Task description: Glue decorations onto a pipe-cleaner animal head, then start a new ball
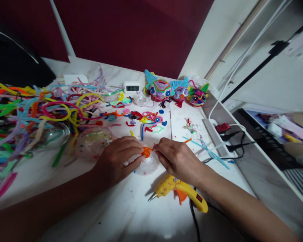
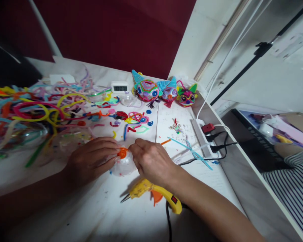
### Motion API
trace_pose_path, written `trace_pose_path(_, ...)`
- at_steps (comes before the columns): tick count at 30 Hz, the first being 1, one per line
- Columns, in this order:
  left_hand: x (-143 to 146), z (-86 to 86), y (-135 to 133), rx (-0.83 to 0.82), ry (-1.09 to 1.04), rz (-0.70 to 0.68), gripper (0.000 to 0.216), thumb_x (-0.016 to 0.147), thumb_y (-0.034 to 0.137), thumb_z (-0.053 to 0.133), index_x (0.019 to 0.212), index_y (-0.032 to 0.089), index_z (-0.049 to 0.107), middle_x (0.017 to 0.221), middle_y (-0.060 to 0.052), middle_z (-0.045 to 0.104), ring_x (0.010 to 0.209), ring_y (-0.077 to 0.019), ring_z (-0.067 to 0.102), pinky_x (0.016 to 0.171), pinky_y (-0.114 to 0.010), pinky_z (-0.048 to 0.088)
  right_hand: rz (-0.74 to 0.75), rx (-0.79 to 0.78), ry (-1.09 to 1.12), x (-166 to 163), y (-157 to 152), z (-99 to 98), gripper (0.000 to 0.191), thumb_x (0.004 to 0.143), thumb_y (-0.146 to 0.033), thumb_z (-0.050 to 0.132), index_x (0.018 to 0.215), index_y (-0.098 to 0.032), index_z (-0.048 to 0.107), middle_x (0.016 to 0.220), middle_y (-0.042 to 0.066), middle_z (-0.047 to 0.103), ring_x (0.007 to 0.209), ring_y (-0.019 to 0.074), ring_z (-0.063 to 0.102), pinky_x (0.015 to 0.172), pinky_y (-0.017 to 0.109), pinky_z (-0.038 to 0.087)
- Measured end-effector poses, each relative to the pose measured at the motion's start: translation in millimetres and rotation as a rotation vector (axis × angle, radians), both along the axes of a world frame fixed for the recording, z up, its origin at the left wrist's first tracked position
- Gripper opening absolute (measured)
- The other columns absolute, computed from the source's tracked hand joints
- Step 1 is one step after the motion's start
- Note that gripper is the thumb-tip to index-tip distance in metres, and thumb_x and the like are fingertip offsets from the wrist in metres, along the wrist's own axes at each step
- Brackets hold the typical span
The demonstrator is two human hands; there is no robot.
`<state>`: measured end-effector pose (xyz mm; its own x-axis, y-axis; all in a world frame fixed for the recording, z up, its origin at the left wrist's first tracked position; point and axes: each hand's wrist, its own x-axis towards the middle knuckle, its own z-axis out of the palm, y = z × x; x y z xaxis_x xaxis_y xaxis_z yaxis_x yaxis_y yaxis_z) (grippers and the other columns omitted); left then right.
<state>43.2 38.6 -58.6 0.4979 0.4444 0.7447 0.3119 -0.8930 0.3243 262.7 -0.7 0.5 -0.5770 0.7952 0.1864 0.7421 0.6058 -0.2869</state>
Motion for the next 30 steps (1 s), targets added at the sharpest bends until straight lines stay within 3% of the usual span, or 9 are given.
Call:
trace_pose_path(7, 0, 2.3, -1, 0.009, 0.009, 0.025, 0.011, 0.088, 0.015, 0.065, 0.099, 0.016, 0.068, 0.096, -0.008, 0.075, 0.099, -0.0214, 0.069, 0.09, -0.037, 0.059, -0.067, -0.027, 0.093, -3, -12, -7.2, 0.03, 0.096, -0.012, 0.042, 0.101, -0.005, 0.07, 0.088, 0.012, 0.067, 0.074, 0.0216, 0.066, 0.066, 0.032, 0.054)
trace_pose_path(14, 2, 1.4, -3, -0.089, 0.058, 0.088, 0.015, 0.09, 0.019, 0.06, 0.103, 0.015, 0.066, 0.098, -0.009, 0.072, 0.096, -0.0213, 0.069, 0.088, -0.035, 0.059, -0.051, 0.218, -0.021, -9, -20, -10.3, 0.026, 0.093, -0.008, 0.045, 0.09, -0.008, 0.071, 0.074, 0.007, 0.063, 0.059, 0.0191, 0.059, 0.052, 0.029, 0.047)
trace_pose_path(17, 3, 1.7, -5, -0.094, 0.077, 0.088, 0.021, 0.092, 0.018, 0.058, 0.111, 0.014, 0.067, 0.104, -0.009, 0.07, 0.097, -0.0199, 0.068, 0.088, -0.032, 0.058, -0.052, 0.288, -0.076, -11, -24, -9.4, 0.021, 0.091, -0.006, 0.05, 0.091, -0.009, 0.07, 0.073, 0.006, 0.063, 0.059, 0.0196, 0.06, 0.051, 0.03, 0.047)
trace_pose_path(20, 4, 2.3, -5, -0.115, 0.065, 0.049, 0.018, 0.091, 0.015, 0.06, 0.107, 0.016, 0.069, 0.103, -0.008, 0.069, 0.096, -0.0183, 0.068, 0.087, -0.03, 0.057, -0.076, 0.307, -0.099, -14, -29, -8.2, 0.018, 0.089, -0.005, 0.053, 0.093, -0.009, 0.07, 0.075, 0.006, 0.065, 0.06, 0.0198, 0.061, 0.052, 0.03, 0.048)
trace_pose_path(24, 4, 2.3, -3, -0.106, 0.039, 0.035, 0.018, 0.089, 0.014, 0.061, 0.105, 0.017, 0.069, 0.101, -0.006, 0.07, 0.096, -0.0185, 0.068, 0.086, -0.031, 0.057, -0.099, 0.276, -0.081, -19, -35, -7.6, 0.02, 0.091, -0.005, 0.05, 0.092, -0.008, 0.069, 0.072, 0.006, 0.065, 0.059, 0.0191, 0.061, 0.051, 0.029, 0.046)
trace_pose_path(30, 4, 1.1, -2, -0.096, 0.034, 0.008, 0.015, 0.092, 0.015, 0.058, 0.103, 0.017, 0.069, 0.101, -0.007, 0.07, 0.096, -0.0185, 0.067, 0.085, -0.032, 0.057, -0.193, 0.047, 0.028, -23, -39, -10.8, 0.025, 0.096, -0.013, 0.043, 0.099, -0.01, 0.068, 0.08, 0.009, 0.068, 0.065, 0.0194, 0.065, 0.059, 0.029, 0.049)
